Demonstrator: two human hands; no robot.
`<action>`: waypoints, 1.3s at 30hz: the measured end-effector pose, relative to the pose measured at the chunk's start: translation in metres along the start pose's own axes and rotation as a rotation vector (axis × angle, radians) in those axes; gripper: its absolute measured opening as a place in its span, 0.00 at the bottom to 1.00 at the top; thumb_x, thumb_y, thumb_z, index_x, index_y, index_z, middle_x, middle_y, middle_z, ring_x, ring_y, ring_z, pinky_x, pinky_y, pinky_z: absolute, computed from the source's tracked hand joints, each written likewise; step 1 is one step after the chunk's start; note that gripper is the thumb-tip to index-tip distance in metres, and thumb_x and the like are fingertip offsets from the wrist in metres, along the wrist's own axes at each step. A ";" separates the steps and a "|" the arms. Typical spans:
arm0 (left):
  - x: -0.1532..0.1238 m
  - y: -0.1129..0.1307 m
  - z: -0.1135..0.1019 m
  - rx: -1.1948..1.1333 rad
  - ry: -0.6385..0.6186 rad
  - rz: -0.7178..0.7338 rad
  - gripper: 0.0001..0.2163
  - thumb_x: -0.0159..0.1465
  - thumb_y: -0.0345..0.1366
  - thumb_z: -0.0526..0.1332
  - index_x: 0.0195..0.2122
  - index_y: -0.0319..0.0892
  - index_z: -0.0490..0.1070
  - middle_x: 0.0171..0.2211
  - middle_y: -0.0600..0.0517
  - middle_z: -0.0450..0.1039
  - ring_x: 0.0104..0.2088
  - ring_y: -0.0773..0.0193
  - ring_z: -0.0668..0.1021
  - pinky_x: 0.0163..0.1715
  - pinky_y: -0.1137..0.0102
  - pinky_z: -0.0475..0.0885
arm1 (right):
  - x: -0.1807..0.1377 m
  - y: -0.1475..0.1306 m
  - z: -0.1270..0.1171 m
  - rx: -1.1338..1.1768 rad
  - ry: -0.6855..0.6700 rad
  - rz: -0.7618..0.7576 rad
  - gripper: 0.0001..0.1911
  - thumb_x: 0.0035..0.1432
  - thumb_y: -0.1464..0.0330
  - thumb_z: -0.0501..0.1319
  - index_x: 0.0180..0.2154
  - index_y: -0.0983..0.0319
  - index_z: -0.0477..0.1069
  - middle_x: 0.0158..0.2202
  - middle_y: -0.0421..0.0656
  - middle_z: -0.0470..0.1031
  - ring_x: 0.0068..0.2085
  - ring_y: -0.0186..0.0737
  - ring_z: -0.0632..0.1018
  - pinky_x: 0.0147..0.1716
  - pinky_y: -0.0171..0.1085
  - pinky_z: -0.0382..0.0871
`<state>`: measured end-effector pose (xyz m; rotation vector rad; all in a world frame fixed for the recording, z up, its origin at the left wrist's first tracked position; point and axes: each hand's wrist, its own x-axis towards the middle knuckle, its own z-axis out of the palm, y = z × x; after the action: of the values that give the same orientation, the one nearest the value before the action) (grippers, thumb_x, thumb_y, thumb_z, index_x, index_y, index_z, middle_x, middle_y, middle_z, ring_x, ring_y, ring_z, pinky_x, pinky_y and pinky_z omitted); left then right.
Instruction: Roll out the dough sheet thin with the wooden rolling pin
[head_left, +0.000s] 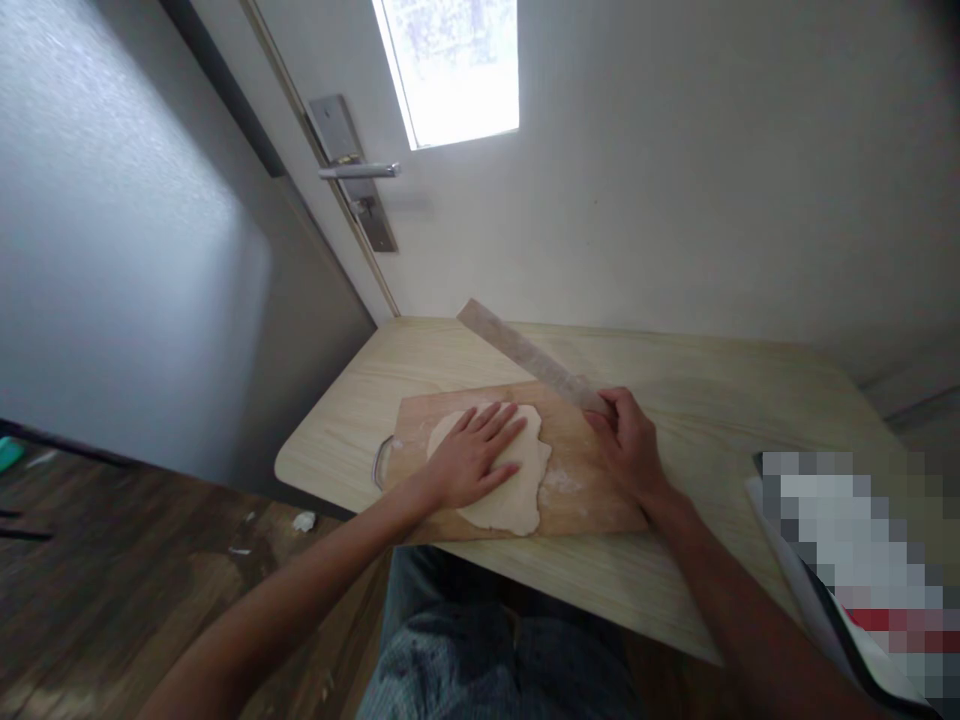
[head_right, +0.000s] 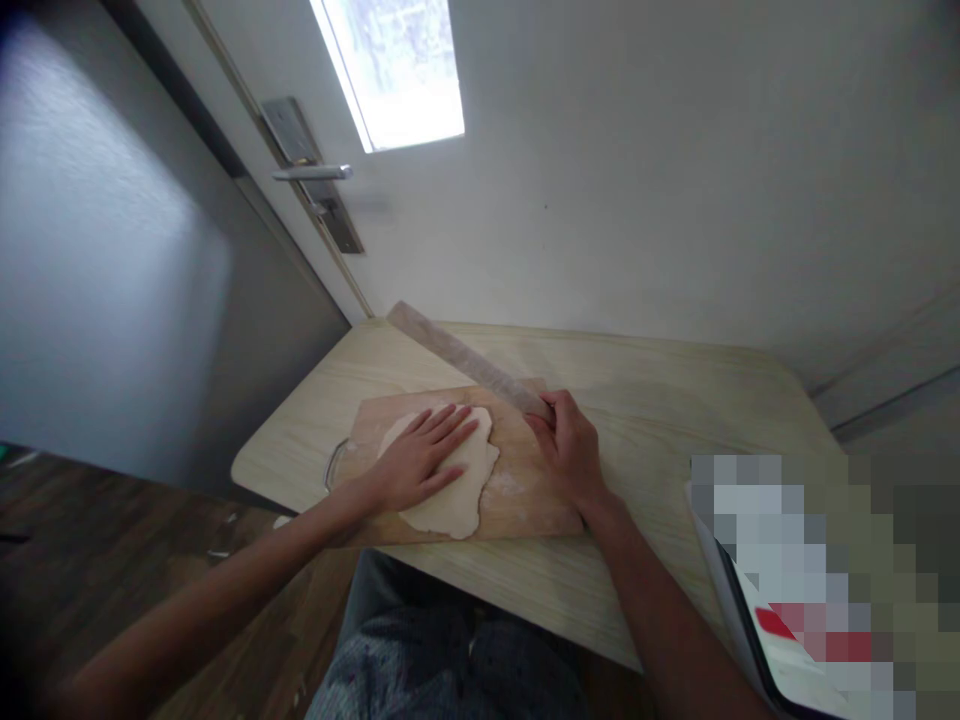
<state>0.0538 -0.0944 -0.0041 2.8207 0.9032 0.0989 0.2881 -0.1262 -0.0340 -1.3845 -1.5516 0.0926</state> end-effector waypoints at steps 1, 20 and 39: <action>-0.001 0.000 0.001 -0.002 -0.005 0.002 0.28 0.65 0.49 0.43 0.63 0.40 0.45 0.65 0.45 0.42 0.64 0.56 0.47 0.60 0.56 0.44 | 0.000 0.000 0.000 -0.004 -0.002 -0.004 0.12 0.58 0.57 0.51 0.37 0.58 0.61 0.29 0.40 0.69 0.28 0.37 0.70 0.28 0.37 0.64; 0.016 -0.036 -0.011 -0.492 0.156 -0.235 0.38 0.41 0.41 0.72 0.55 0.41 0.62 0.46 0.46 0.65 0.48 0.54 0.69 0.51 0.59 0.63 | 0.001 0.003 0.000 -0.043 -0.019 0.000 0.12 0.58 0.56 0.51 0.36 0.58 0.61 0.27 0.40 0.68 0.27 0.37 0.70 0.27 0.36 0.63; 0.038 -0.057 -0.024 -0.783 0.016 -0.336 0.14 0.41 0.35 0.69 0.26 0.39 0.66 0.23 0.58 0.65 0.24 0.72 0.67 0.23 0.76 0.60 | 0.001 0.005 0.002 -0.076 -0.033 -0.018 0.14 0.58 0.55 0.50 0.36 0.58 0.62 0.29 0.42 0.70 0.28 0.39 0.72 0.28 0.37 0.64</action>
<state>0.0498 -0.0235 0.0090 1.9331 1.0391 0.3426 0.2908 -0.1225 -0.0372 -1.4347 -1.6093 0.0457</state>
